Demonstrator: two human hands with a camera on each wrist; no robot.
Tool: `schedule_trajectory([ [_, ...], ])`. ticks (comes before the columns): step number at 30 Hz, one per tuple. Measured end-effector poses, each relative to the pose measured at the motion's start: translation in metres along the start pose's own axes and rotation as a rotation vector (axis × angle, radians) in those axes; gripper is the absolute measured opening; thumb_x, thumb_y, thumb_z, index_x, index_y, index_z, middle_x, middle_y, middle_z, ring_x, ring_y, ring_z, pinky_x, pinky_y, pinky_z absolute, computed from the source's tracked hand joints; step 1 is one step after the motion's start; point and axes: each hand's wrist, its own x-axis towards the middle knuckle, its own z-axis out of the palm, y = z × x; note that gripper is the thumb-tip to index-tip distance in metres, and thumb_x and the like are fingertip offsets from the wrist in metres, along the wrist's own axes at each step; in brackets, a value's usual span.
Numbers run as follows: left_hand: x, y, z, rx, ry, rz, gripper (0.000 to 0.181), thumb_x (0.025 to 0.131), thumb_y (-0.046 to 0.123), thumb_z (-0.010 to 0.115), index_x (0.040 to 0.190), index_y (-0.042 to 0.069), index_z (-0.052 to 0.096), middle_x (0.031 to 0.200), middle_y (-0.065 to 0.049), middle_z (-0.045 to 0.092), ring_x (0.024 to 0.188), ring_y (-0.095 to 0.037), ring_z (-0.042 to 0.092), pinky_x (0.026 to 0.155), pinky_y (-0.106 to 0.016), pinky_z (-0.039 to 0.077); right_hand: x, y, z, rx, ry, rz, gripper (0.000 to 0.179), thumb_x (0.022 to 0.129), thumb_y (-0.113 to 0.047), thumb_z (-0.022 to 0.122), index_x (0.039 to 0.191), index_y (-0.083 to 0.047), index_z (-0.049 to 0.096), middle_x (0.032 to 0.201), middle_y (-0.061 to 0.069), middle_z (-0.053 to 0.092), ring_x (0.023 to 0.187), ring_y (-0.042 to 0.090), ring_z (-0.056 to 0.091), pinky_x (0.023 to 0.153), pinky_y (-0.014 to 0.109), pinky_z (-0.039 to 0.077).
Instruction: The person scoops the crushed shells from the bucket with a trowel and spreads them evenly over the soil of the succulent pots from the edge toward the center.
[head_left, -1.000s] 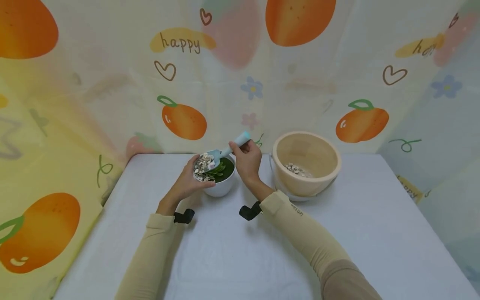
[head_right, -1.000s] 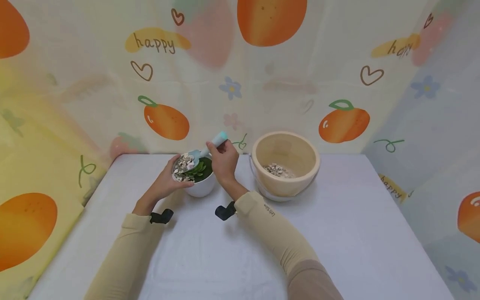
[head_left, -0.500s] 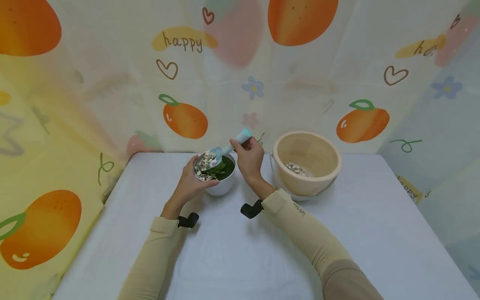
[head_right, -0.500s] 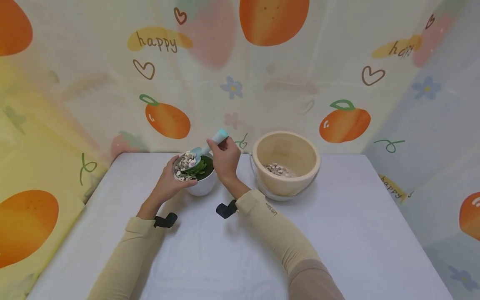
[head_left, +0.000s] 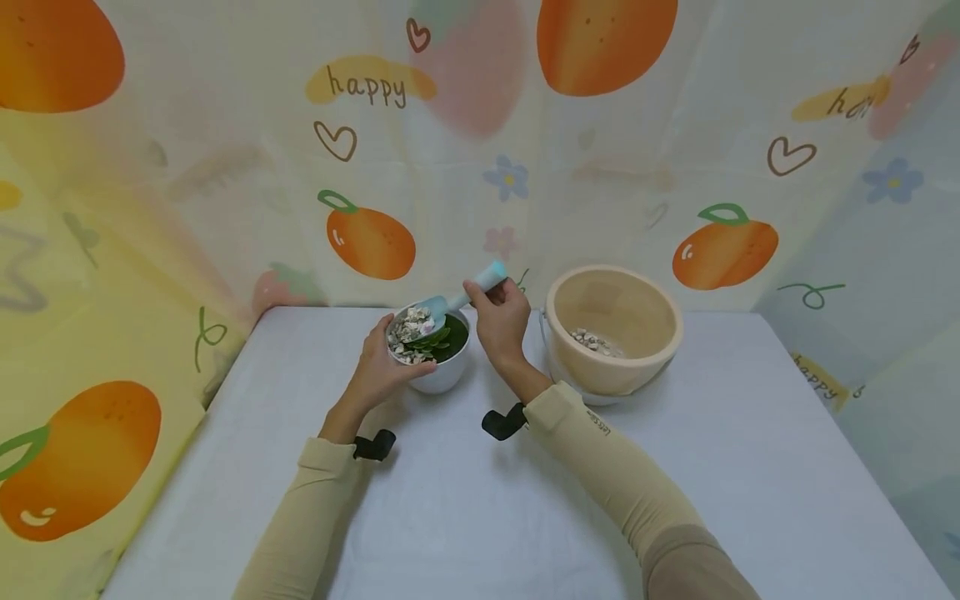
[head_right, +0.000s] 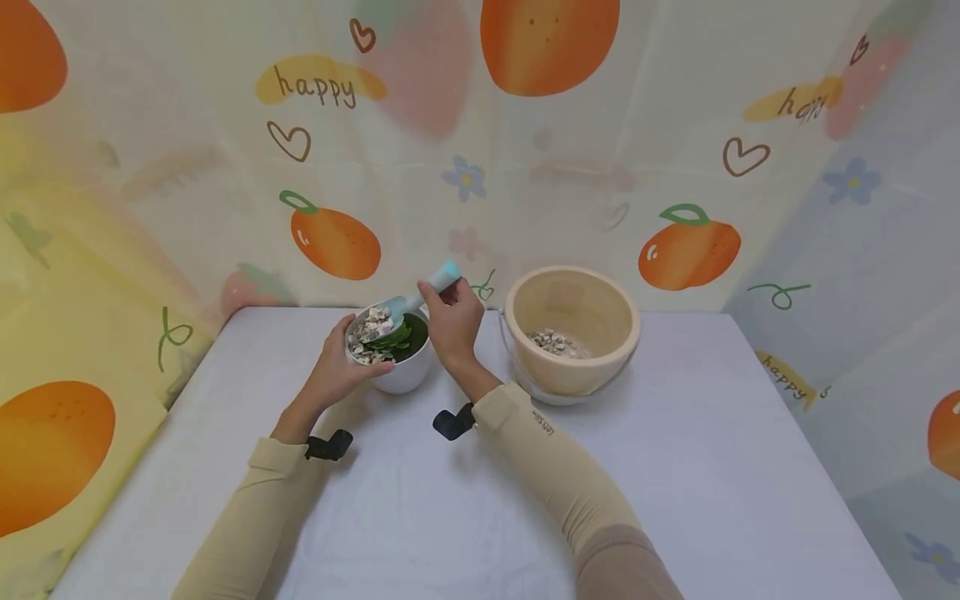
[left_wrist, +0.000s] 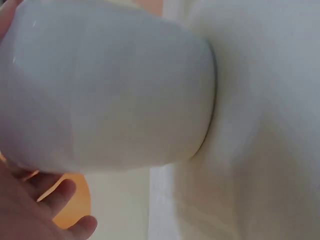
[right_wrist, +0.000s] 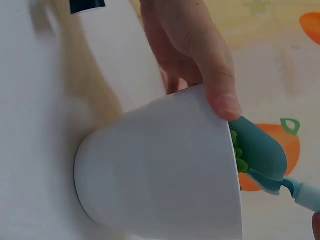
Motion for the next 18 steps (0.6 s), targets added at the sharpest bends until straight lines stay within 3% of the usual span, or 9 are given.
schedule_trajectory([
  [7,0.009,-0.005,-0.011,-0.019,-0.110,0.015,0.117,0.071,0.039,0.085,0.156,0.008,0.011,0.159,-0.020,0.020,0.145,-0.038,0.022,0.115,-0.062,0.023,0.000,0.003,-0.003,0.011,0.010,0.024,0.022,0.087,-0.010,0.073,0.097,0.007,0.064,0.093,0.024,0.070,0.091,0.026,0.072,0.077,0.028,0.059],
  [18,0.009,-0.007,-0.006,-0.073,-0.084,0.007,0.115,0.070,0.038,0.087,0.155,0.010,0.015,0.156,-0.017,0.027,0.142,-0.035,0.028,0.115,-0.060,0.025,-0.003,0.005,-0.003,0.035,0.009,0.042,0.029,0.088,-0.012,0.072,0.103,0.011,0.064,0.097,0.026,0.070,0.089,0.021,0.070,0.079,0.028,0.059],
])
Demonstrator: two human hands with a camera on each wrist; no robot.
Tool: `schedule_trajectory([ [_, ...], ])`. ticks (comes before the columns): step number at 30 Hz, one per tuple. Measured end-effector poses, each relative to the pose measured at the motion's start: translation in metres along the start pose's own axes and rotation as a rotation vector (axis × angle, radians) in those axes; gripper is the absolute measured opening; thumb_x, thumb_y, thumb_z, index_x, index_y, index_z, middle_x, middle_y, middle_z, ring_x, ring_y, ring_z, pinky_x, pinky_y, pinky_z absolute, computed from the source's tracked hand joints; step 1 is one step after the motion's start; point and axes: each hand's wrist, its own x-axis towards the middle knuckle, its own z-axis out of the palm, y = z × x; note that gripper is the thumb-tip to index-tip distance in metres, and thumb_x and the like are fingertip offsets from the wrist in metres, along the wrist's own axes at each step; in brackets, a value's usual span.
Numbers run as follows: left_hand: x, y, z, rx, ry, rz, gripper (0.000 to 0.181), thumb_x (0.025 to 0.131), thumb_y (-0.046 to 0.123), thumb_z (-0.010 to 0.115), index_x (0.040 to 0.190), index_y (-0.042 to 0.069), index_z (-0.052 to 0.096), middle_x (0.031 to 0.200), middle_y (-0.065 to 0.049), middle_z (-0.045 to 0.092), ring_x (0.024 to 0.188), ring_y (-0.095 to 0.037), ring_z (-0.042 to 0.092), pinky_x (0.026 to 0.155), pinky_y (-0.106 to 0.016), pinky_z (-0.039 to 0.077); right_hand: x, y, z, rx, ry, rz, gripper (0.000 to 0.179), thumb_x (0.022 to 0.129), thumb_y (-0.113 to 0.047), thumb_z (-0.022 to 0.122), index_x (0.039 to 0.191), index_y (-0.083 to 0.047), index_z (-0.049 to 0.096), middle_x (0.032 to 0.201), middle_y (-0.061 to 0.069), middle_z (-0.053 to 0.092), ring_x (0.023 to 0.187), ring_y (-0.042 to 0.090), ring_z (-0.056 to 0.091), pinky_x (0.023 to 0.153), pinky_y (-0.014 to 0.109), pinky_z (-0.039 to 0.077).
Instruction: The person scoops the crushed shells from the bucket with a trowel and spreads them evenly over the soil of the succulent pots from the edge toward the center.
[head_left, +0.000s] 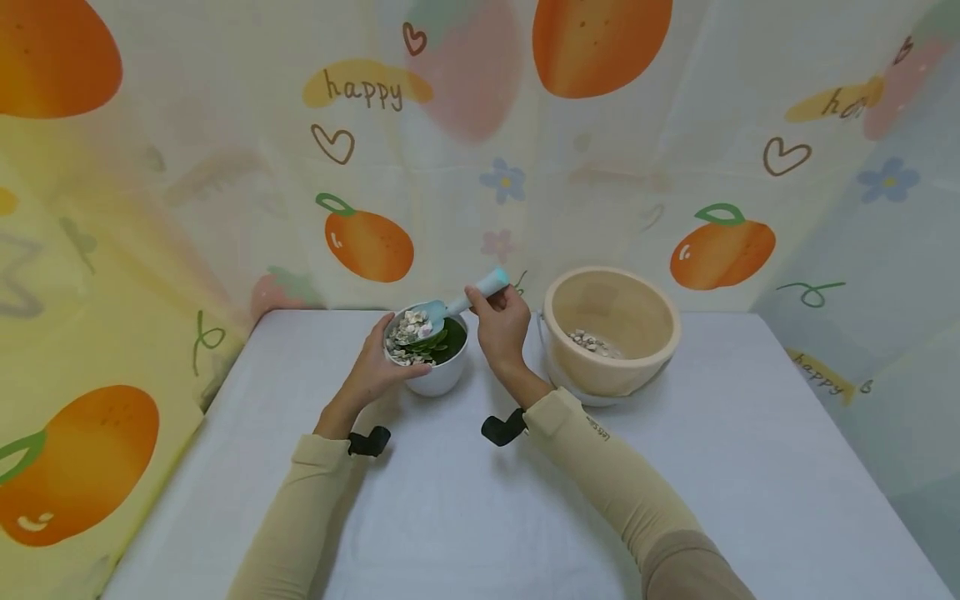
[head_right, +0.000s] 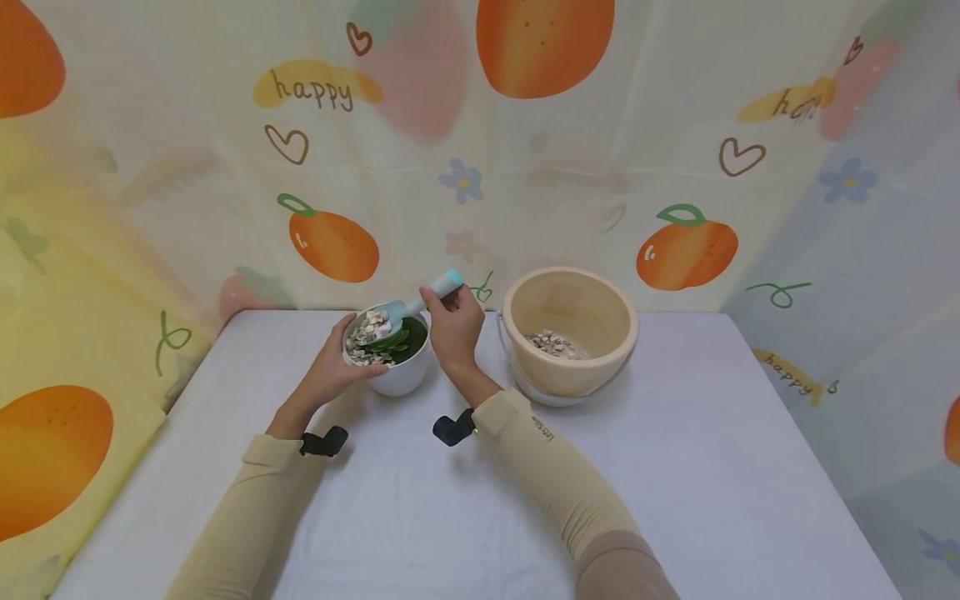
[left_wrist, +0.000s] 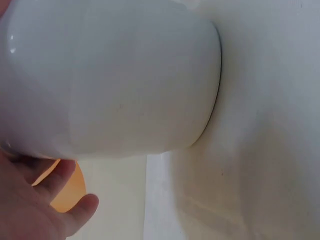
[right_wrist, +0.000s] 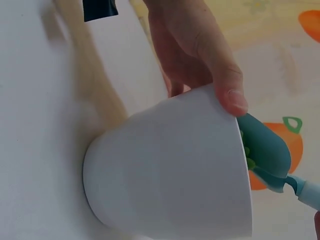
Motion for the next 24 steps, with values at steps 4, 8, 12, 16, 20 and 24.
schedule_trajectory([
  [4,-0.003,0.002,0.005,-0.006,0.048,0.016,0.110,0.070,0.038,0.087,0.153,0.010,0.020,0.152,-0.015,0.033,0.140,-0.033,0.032,0.115,-0.059,0.027,-0.001,-0.002,0.001,-0.008,0.001,-0.018,0.026,0.087,-0.012,0.074,0.101,0.008,0.064,0.096,0.025,0.070,0.087,0.019,0.070,0.077,0.027,0.059],
  [8,-0.006,0.002,0.011,-0.004,0.104,0.022,0.110,0.070,0.037,0.087,0.152,0.007,0.020,0.151,-0.016,0.034,0.139,-0.033,0.033,0.115,-0.058,0.027,-0.002,-0.004,0.001,-0.010,0.000,-0.025,0.024,0.086,-0.012,0.074,0.099,0.007,0.064,0.095,0.025,0.070,0.087,0.021,0.070,0.077,0.027,0.059],
  [12,-0.010,0.004,0.019,-0.001,0.159,0.012,0.114,0.069,0.038,0.087,0.153,0.004,0.018,0.151,-0.019,0.033,0.138,-0.036,0.032,0.114,-0.058,0.029,-0.001,-0.006,0.000,-0.013,0.005,-0.017,0.024,0.086,-0.009,0.073,0.099,0.009,0.064,0.096,0.026,0.070,0.091,0.026,0.071,0.079,0.028,0.059],
  [16,-0.013,0.007,0.021,0.010,0.178,-0.002,0.116,0.069,0.041,0.086,0.153,0.003,0.016,0.152,-0.021,0.030,0.138,-0.036,0.031,0.113,-0.058,0.030,0.000,-0.005,-0.001,-0.034,0.001,-0.016,0.024,0.087,-0.006,0.071,0.101,0.012,0.063,0.098,0.029,0.069,0.092,0.029,0.071,0.079,0.028,0.059],
  [20,-0.012,0.004,0.017,0.021,0.140,-0.012,0.115,0.071,0.041,0.085,0.154,0.005,0.013,0.153,-0.021,0.027,0.139,-0.036,0.029,0.114,-0.060,0.028,0.000,-0.004,-0.001,-0.034,0.005,-0.017,0.024,0.088,-0.005,0.071,0.101,0.012,0.062,0.098,0.029,0.069,0.091,0.028,0.071,0.078,0.028,0.059],
  [24,-0.007,-0.002,0.007,-0.007,0.076,0.020,0.112,0.073,0.034,0.086,0.154,0.005,0.014,0.154,-0.020,0.026,0.140,-0.035,0.028,0.115,-0.060,0.026,-0.001,-0.001,0.000,-0.013,-0.011,-0.027,0.025,0.088,-0.008,0.072,0.101,0.011,0.063,0.098,0.028,0.069,0.093,0.030,0.071,0.079,0.028,0.059],
])
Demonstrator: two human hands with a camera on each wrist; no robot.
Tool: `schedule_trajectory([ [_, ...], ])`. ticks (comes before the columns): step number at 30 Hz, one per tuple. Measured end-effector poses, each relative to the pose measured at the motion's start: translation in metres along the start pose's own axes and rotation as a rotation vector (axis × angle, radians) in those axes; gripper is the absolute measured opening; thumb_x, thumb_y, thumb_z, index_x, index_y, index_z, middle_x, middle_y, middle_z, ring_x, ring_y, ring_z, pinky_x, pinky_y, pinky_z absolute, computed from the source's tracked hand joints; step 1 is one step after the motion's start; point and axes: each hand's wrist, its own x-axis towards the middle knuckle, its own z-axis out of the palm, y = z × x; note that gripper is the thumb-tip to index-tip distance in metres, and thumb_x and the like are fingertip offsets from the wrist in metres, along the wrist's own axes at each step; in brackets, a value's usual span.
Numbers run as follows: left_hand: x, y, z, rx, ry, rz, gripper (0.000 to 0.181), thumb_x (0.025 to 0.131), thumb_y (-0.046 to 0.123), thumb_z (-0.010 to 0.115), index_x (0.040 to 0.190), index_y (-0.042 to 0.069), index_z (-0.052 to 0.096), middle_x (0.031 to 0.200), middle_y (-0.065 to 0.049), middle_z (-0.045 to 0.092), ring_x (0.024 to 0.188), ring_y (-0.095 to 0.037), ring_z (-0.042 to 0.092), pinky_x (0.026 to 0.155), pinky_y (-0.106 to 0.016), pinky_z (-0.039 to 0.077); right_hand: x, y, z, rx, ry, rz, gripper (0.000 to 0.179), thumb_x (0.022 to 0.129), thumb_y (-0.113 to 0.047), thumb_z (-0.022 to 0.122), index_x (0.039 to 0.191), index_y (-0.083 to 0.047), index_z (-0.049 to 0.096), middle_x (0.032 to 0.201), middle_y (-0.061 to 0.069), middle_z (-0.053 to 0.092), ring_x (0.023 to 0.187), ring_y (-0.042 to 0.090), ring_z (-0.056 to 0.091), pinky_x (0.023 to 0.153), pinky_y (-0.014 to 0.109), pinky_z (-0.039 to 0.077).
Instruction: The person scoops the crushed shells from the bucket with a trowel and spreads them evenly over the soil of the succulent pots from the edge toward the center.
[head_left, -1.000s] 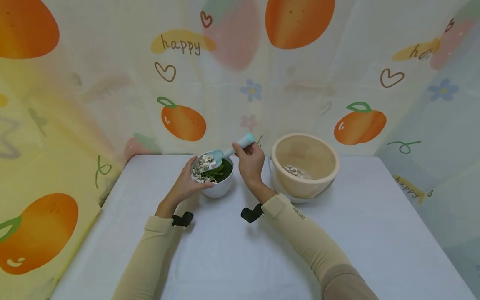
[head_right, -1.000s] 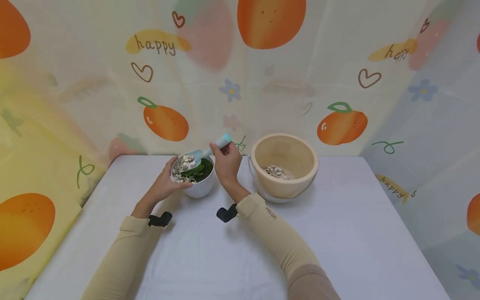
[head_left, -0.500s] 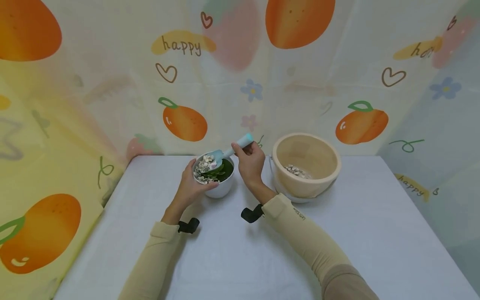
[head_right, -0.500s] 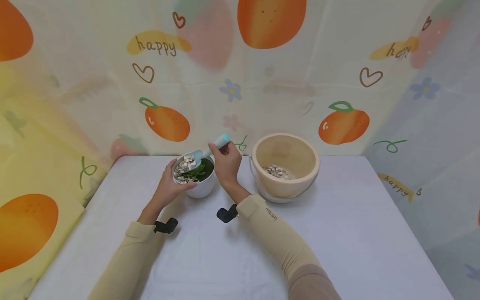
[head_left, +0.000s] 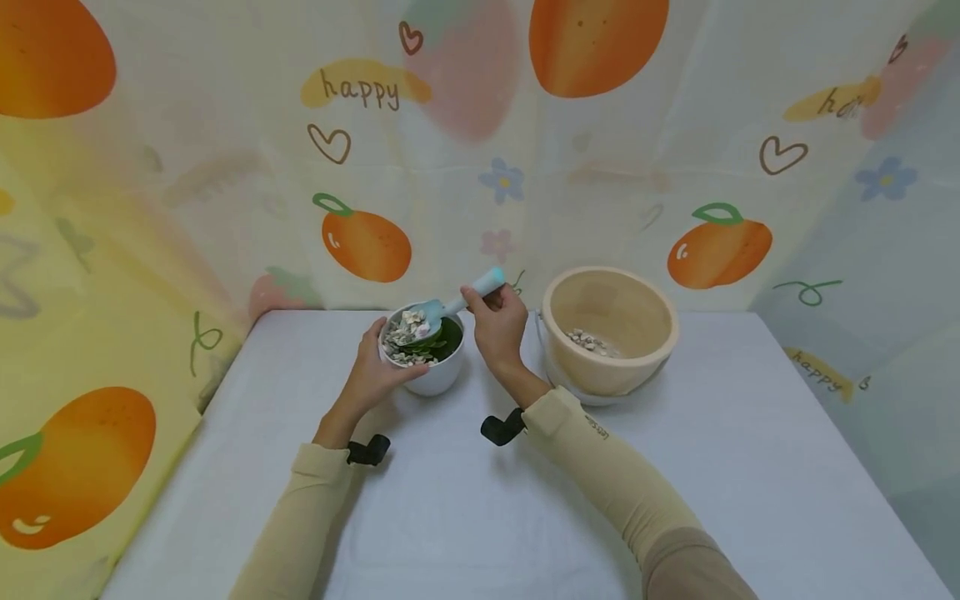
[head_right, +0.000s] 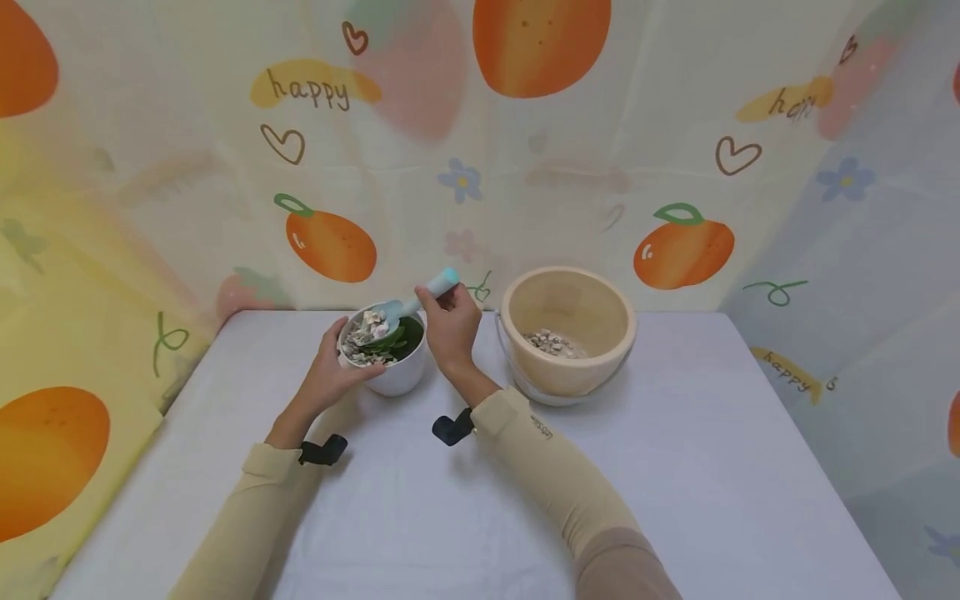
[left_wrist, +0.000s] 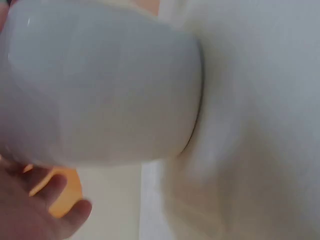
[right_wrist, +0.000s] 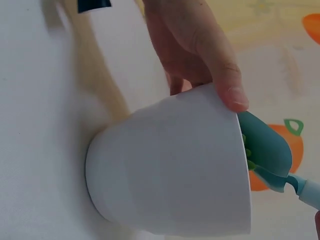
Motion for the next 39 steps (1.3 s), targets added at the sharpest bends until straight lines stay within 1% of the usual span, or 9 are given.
schedule_trajectory([
  [5,0.010,-0.002,-0.011,-0.019,-0.105,0.008,0.116,0.073,0.033,0.084,0.156,0.009,0.008,0.160,-0.019,0.016,0.147,-0.036,0.019,0.117,-0.061,0.019,-0.002,0.001,0.001,0.003,-0.015,-0.016,0.026,0.088,-0.010,0.072,0.101,0.010,0.063,0.098,0.026,0.070,0.094,0.032,0.071,0.080,0.028,0.059],
  [9,0.013,-0.002,-0.011,-0.034,-0.137,-0.007,0.117,0.073,0.031,0.085,0.157,0.011,0.006,0.162,-0.018,0.015,0.148,-0.036,0.018,0.118,-0.060,0.018,-0.004,0.000,0.001,-0.011,-0.025,-0.008,0.025,0.088,-0.008,0.071,0.102,0.011,0.063,0.099,0.028,0.069,0.094,0.034,0.071,0.079,0.028,0.059],
  [14,0.012,-0.002,-0.009,-0.037,-0.107,-0.010,0.116,0.072,0.032,0.085,0.157,0.011,0.008,0.160,-0.017,0.018,0.147,-0.035,0.021,0.118,-0.059,0.020,-0.004,-0.003,0.004,-0.016,-0.027,-0.026,0.025,0.088,-0.003,0.069,0.103,0.015,0.061,0.100,0.031,0.068,0.097,0.039,0.069,0.081,0.030,0.059],
  [19,0.009,0.001,-0.005,-0.047,-0.045,-0.011,0.115,0.071,0.034,0.087,0.156,0.010,0.013,0.157,-0.017,0.024,0.143,-0.035,0.026,0.117,-0.059,0.022,-0.003,-0.004,0.004,-0.030,-0.014,-0.046,0.025,0.087,-0.010,0.073,0.101,0.010,0.064,0.097,0.027,0.070,0.092,0.033,0.071,0.079,0.028,0.059],
  [24,0.002,0.002,-0.001,0.021,0.012,-0.033,0.117,0.071,0.040,0.086,0.155,0.007,0.012,0.156,-0.019,0.024,0.144,-0.035,0.025,0.116,-0.059,0.024,-0.005,-0.003,0.004,-0.031,-0.002,-0.078,0.024,0.087,-0.014,0.074,0.097,0.006,0.065,0.093,0.024,0.071,0.087,0.028,0.072,0.076,0.028,0.059],
  [30,-0.004,0.007,0.002,0.104,0.060,-0.056,0.119,0.071,0.046,0.084,0.155,0.005,0.011,0.155,-0.021,0.026,0.142,-0.038,0.027,0.114,-0.060,0.028,-0.005,-0.002,0.005,-0.029,-0.012,-0.067,0.026,0.086,-0.014,0.074,0.098,0.007,0.065,0.093,0.024,0.070,0.085,0.028,0.072,0.076,0.027,0.059],
  [32,-0.004,0.009,0.002,0.116,0.055,-0.049,0.120,0.070,0.049,0.083,0.155,0.005,0.011,0.155,-0.021,0.027,0.141,-0.038,0.028,0.114,-0.060,0.029,-0.005,-0.002,0.005,-0.035,-0.008,-0.061,0.025,0.086,-0.013,0.074,0.098,0.007,0.065,0.093,0.024,0.070,0.085,0.026,0.071,0.076,0.027,0.059],
  [35,-0.003,0.008,-0.003,0.099,0.010,-0.036,0.117,0.071,0.049,0.083,0.155,0.005,0.013,0.155,-0.021,0.027,0.141,-0.038,0.028,0.113,-0.061,0.029,-0.005,-0.004,0.005,-0.042,-0.003,-0.050,0.024,0.086,-0.010,0.074,0.099,0.008,0.065,0.094,0.025,0.070,0.085,0.024,0.071,0.077,0.027,0.059],
  [39,0.002,0.002,-0.016,0.071,-0.065,-0.006,0.111,0.074,0.041,0.083,0.155,0.006,0.015,0.155,-0.019,0.028,0.142,-0.037,0.026,0.114,-0.062,0.024,-0.011,-0.018,0.004,-0.062,-0.018,-0.055,0.021,0.086,-0.005,0.072,0.098,0.011,0.064,0.094,0.028,0.069,0.087,0.030,0.071,0.077,0.028,0.059],
])
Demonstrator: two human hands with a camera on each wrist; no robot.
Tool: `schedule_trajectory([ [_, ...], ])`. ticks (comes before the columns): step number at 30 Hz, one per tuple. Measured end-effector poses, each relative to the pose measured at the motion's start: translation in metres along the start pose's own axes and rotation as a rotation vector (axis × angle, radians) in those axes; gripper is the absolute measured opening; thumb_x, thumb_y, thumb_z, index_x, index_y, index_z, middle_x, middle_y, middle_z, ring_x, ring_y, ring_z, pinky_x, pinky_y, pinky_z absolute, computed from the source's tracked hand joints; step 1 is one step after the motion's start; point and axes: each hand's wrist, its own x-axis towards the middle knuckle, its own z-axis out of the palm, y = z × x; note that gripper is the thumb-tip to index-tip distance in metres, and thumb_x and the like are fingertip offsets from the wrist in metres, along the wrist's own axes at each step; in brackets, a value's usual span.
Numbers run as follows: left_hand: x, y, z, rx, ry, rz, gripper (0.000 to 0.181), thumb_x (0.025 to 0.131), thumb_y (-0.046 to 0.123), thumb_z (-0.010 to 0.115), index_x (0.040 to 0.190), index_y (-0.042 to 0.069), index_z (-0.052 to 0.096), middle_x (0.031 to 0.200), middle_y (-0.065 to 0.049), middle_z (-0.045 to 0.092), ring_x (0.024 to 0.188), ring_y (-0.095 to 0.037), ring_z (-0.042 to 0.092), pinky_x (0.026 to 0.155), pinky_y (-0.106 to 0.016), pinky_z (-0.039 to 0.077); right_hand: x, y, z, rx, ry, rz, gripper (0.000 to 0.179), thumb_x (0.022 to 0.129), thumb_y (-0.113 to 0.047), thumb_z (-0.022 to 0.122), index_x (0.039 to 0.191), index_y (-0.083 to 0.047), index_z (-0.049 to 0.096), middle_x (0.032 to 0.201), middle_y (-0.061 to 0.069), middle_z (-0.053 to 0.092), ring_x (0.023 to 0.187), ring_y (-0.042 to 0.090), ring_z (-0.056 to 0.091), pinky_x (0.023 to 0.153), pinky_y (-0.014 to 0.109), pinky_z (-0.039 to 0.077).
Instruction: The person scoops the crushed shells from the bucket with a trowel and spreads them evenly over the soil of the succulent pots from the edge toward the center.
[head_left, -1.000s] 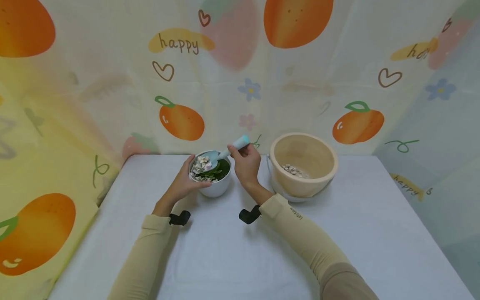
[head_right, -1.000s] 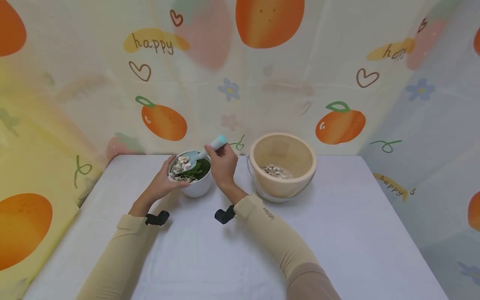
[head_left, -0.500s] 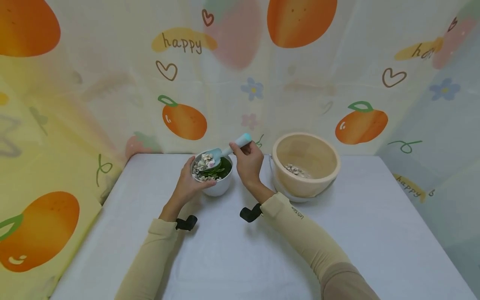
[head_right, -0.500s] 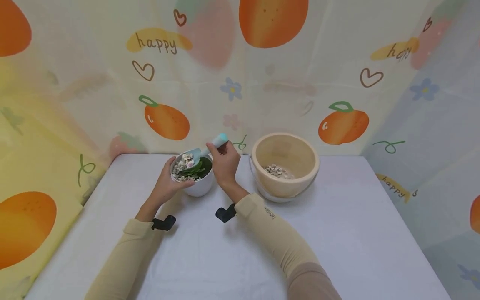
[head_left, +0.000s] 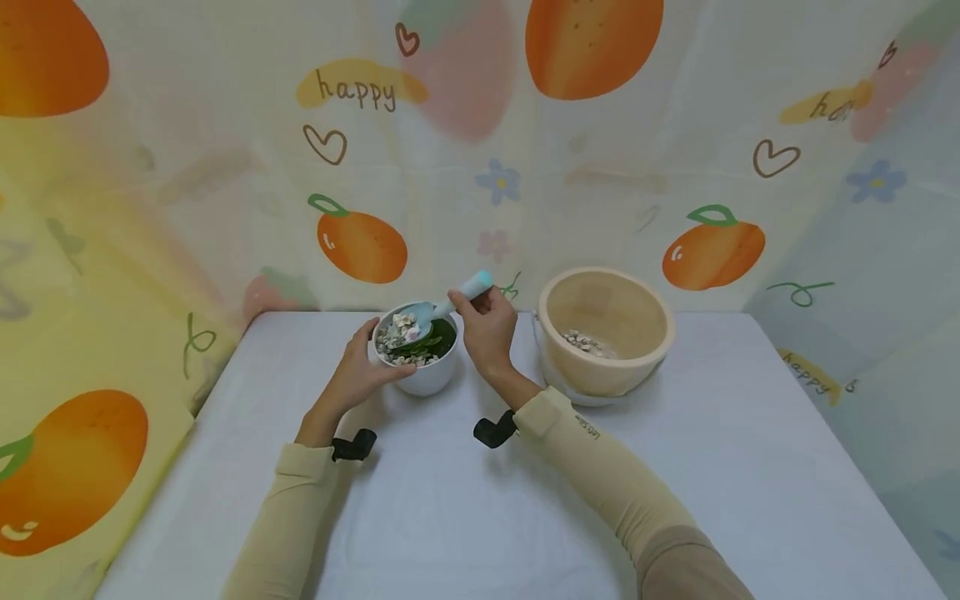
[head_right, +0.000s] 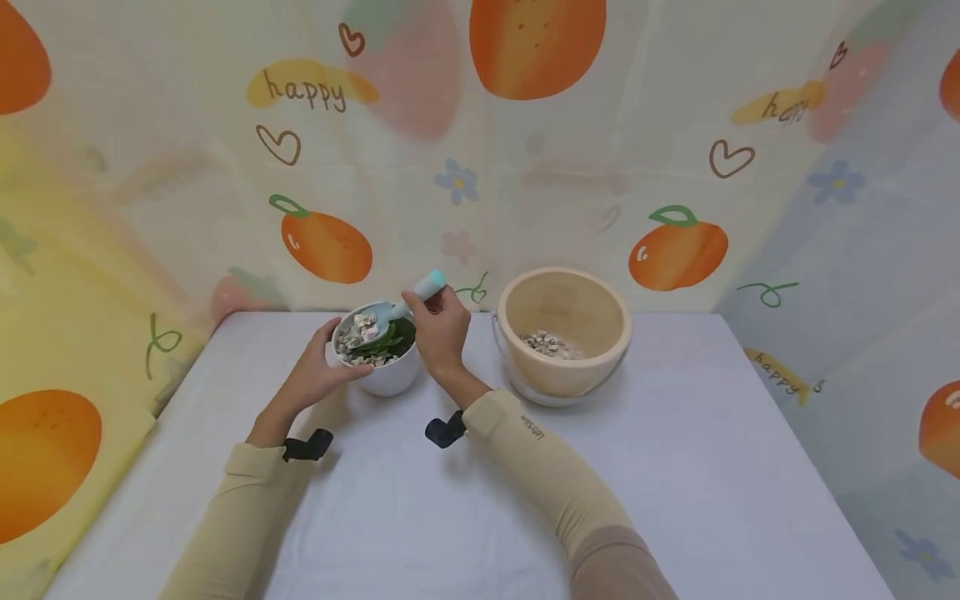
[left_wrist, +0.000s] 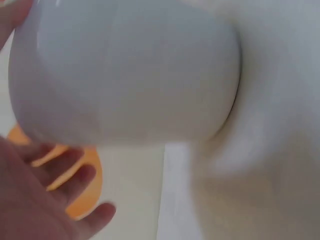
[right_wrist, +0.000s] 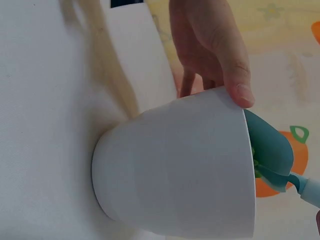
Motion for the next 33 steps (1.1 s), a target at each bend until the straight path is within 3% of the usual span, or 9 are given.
schedule_trajectory([
  [3,0.002,-0.005,-0.009,-0.017,-0.060,0.016,0.111,0.076,0.038,0.082,0.156,0.008,0.012,0.158,-0.018,0.025,0.144,-0.037,0.024,0.115,-0.063,0.021,-0.006,-0.012,0.001,-0.021,-0.005,-0.015,0.020,0.086,-0.002,0.072,0.096,0.013,0.063,0.092,0.029,0.069,0.088,0.036,0.071,0.077,0.029,0.059],
  [8,0.007,-0.009,-0.011,-0.077,-0.126,0.001,0.113,0.077,0.036,0.081,0.157,0.015,0.005,0.162,-0.016,0.016,0.148,-0.037,0.020,0.116,-0.063,0.020,-0.009,-0.015,0.001,-0.024,0.004,-0.027,0.020,0.086,-0.002,0.072,0.094,0.013,0.063,0.091,0.030,0.069,0.086,0.036,0.071,0.076,0.029,0.058],
  [16,0.006,-0.014,-0.003,-0.145,-0.075,0.027,0.105,0.078,0.028,0.080,0.156,0.015,0.011,0.160,-0.014,0.020,0.144,-0.034,0.026,0.116,-0.059,0.023,0.001,0.011,0.005,-0.019,0.001,-0.028,0.023,0.085,-0.005,0.074,0.097,0.013,0.064,0.093,0.029,0.070,0.090,0.038,0.071,0.080,0.033,0.059],
  [23,0.001,-0.011,0.003,-0.160,-0.027,0.023,0.102,0.078,0.028,0.080,0.155,0.014,0.015,0.159,-0.013,0.023,0.144,-0.034,0.025,0.115,-0.058,0.023,0.007,0.017,0.002,-0.035,-0.003,-0.029,0.027,0.083,-0.016,0.078,0.096,0.005,0.067,0.091,0.021,0.072,0.086,0.025,0.072,0.077,0.028,0.058],
  [33,0.009,-0.012,-0.003,-0.060,-0.090,-0.001,0.114,0.076,0.035,0.082,0.157,0.015,0.005,0.162,-0.016,0.013,0.148,-0.038,0.016,0.116,-0.063,0.018,0.008,0.016,-0.004,-0.019,0.019,-0.035,0.026,0.083,-0.018,0.078,0.094,0.003,0.067,0.090,0.021,0.071,0.082,0.023,0.072,0.076,0.027,0.058],
])
